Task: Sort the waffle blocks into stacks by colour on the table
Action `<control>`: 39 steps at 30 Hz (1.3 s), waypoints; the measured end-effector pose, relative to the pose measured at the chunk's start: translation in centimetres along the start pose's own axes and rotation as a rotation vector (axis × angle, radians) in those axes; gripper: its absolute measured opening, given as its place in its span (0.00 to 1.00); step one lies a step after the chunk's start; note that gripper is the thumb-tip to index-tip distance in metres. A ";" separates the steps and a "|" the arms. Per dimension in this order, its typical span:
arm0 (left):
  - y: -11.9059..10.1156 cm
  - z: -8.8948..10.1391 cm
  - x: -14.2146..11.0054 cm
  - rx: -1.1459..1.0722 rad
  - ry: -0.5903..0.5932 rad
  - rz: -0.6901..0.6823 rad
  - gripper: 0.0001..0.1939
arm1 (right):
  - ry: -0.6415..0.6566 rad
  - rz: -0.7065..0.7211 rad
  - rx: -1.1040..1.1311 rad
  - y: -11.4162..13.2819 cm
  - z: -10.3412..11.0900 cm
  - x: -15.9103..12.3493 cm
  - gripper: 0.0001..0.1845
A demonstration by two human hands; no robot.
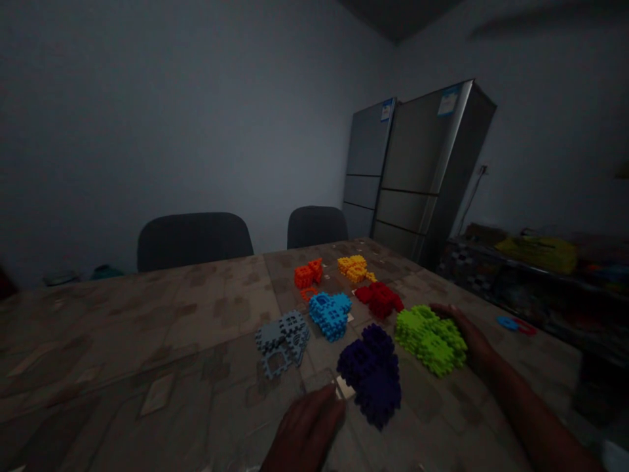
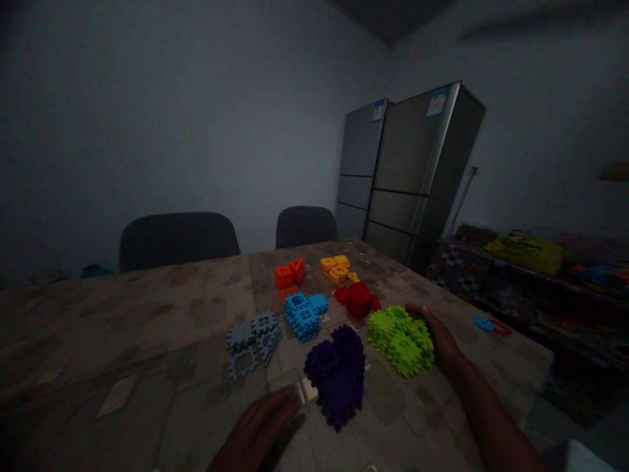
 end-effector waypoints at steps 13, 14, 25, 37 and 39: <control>-2.0 -4.3 7.3 -0.001 0.216 0.129 0.55 | 0.086 -0.060 0.037 0.2 -0.6 0.4 0.30; -2.1 -4.3 7.6 -0.011 0.237 0.145 0.56 | 0.090 -0.078 0.059 0.1 -0.6 0.5 0.30; -1.8 -4.1 9.1 -0.064 0.234 0.238 0.48 | 0.179 -0.064 0.044 0.9 -2.3 0.3 0.31; -1.0 -3.2 8.5 -0.150 0.114 0.231 0.46 | 0.085 0.132 -0.134 2.4 -9.8 -5.9 0.32; -0.6 -2.4 8.0 -0.128 0.066 0.227 0.43 | 0.011 0.201 -0.207 2.7 -10.4 -6.6 0.34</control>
Point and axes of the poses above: each hand's wrist, its own x-axis towards the middle knuckle, its own z-axis out of the back of the hand, y = z × x, the point moved 10 cm from there along x, towards the middle knuckle, and after that the axes turned 9 degrees about -x, right-handed, at the moved point
